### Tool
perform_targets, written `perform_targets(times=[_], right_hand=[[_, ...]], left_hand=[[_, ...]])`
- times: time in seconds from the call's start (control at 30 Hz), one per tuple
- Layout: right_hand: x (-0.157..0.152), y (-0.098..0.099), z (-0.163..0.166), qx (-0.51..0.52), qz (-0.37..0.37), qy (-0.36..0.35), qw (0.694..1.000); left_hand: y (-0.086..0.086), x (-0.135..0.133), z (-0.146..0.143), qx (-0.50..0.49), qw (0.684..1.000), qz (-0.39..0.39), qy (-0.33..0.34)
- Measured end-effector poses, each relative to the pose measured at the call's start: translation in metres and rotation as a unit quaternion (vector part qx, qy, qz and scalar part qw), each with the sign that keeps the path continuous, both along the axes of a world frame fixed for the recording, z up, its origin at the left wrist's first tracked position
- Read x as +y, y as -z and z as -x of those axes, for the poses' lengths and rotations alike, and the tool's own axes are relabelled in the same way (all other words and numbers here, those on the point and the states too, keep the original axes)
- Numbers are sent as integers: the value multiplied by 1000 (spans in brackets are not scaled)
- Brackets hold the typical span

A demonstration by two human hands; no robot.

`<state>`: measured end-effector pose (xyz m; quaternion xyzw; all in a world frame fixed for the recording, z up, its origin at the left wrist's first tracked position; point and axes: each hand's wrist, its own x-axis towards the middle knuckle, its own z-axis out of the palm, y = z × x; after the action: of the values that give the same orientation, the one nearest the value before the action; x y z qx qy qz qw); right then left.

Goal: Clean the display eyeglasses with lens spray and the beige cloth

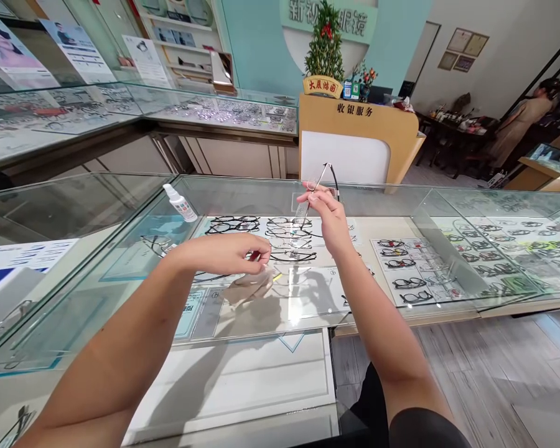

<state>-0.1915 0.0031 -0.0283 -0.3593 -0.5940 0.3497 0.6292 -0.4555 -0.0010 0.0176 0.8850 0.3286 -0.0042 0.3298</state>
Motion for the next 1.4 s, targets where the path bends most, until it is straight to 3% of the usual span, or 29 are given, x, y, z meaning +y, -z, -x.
perform_targets(times=[0.2,0.37,0.5,0.73,1.03,1.2,1.4], right_hand=[[-5,-6,2,4,12,-6,1000],[-9,-9,3,22,17,-34,999],[-13,-14,4,15,24,-69,997],[-20,-18,6,-14,46,-153,987],[-26,-18,11,-37,74,-255,963],[-25,-15,14,-32,81,-277,957],[-26,-14,21,-7,78,-258,963]], left_hand=[[-13,2,2,-209,976,57,14],[-9,4,0,-405,912,41,-41],[-4,9,-2,-488,867,29,-98],[2,19,-2,-534,825,6,-185],[1,16,-9,-553,809,-10,-199],[3,18,-10,-567,800,-9,-197],[4,20,-11,-612,763,12,-210]])
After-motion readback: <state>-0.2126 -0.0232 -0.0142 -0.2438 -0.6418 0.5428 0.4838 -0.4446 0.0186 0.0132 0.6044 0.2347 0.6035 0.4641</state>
